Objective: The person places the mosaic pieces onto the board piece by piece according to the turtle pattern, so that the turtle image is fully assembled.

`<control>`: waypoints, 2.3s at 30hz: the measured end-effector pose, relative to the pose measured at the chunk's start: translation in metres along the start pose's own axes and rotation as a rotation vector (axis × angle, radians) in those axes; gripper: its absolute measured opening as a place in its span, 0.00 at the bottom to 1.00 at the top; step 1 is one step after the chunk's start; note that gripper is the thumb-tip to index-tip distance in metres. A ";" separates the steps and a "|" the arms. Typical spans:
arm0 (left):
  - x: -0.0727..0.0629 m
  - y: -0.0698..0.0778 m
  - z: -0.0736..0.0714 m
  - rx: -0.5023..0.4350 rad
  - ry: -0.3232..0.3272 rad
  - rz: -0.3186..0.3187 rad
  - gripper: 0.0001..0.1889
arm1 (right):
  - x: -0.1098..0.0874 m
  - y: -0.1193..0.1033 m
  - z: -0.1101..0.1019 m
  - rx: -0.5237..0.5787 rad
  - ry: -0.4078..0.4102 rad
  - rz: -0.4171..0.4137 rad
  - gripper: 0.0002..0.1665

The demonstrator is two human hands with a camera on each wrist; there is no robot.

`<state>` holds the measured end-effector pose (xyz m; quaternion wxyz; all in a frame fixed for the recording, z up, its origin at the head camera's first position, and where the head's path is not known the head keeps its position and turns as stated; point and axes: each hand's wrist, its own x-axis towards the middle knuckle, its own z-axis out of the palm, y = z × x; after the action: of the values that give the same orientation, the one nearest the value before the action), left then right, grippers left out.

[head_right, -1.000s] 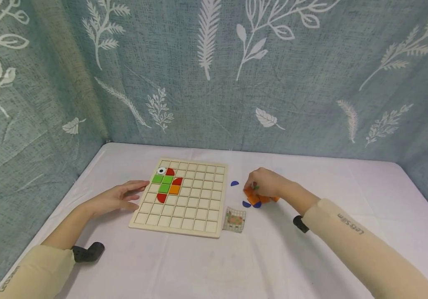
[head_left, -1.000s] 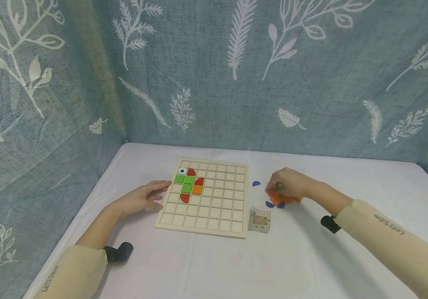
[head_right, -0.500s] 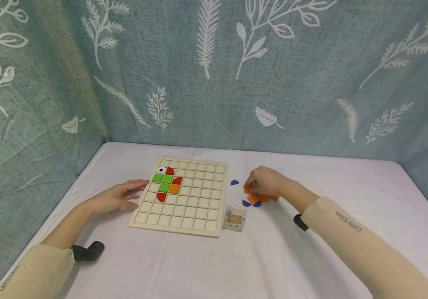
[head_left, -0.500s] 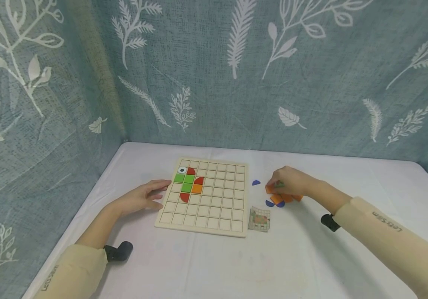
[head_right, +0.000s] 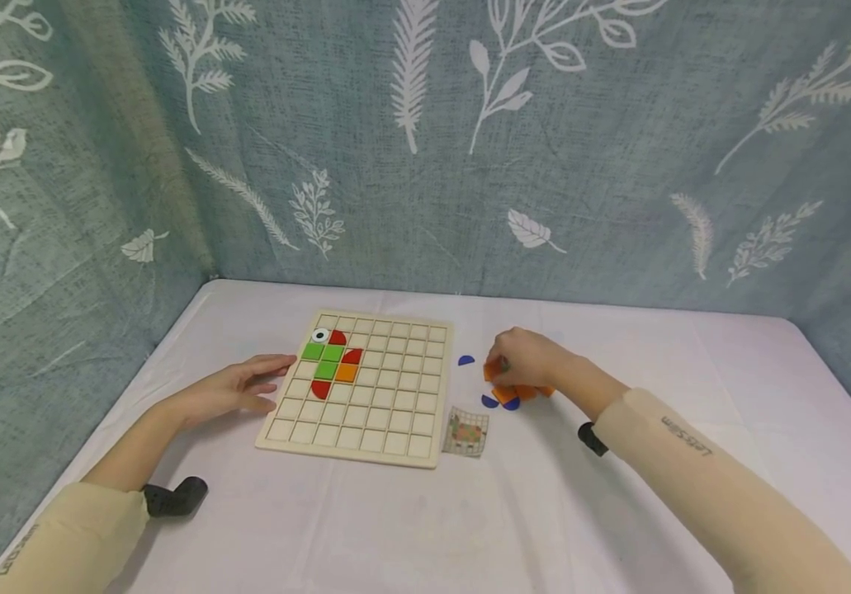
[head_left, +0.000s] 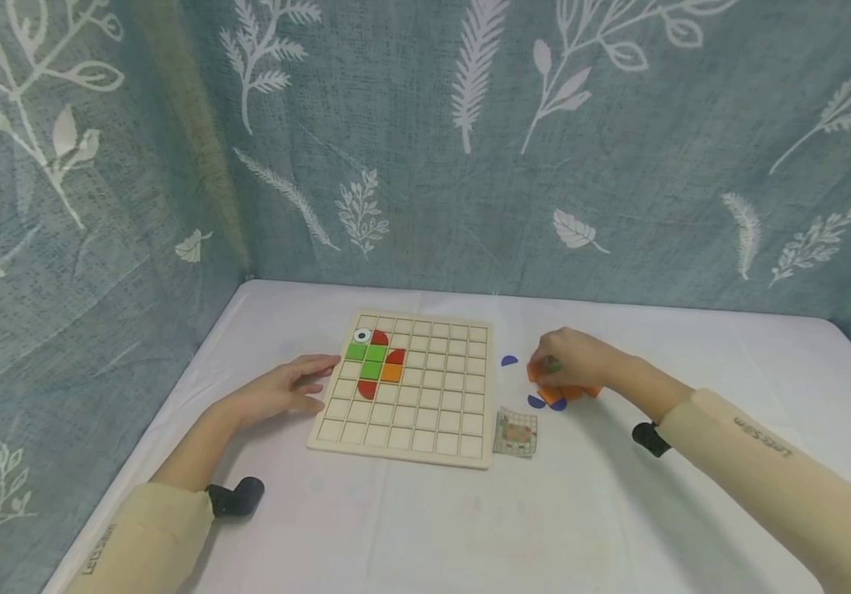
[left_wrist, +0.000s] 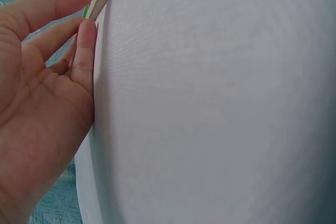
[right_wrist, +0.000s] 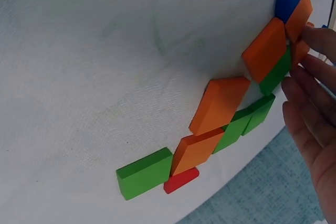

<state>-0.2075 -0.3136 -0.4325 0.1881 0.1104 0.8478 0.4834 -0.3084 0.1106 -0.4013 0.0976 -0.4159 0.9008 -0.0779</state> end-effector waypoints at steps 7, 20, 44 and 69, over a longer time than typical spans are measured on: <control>0.000 0.001 0.001 -0.017 0.002 -0.023 0.38 | 0.005 -0.007 -0.001 -0.008 -0.017 0.083 0.15; 0.001 -0.003 -0.001 -0.040 -0.005 0.014 0.39 | 0.012 -0.014 -0.014 0.078 0.048 -0.012 0.11; -0.002 -0.004 0.001 -0.013 0.009 0.025 0.39 | 0.049 -0.059 -0.014 0.151 0.108 -0.148 0.11; 0.001 -0.003 0.001 -0.016 0.011 0.012 0.38 | 0.098 -0.127 0.005 0.112 0.070 -0.162 0.15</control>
<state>-0.2084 -0.3139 -0.4353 0.1815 0.1113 0.8441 0.4921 -0.2764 -0.0465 -0.3890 0.0826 -0.4783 0.8613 -0.1504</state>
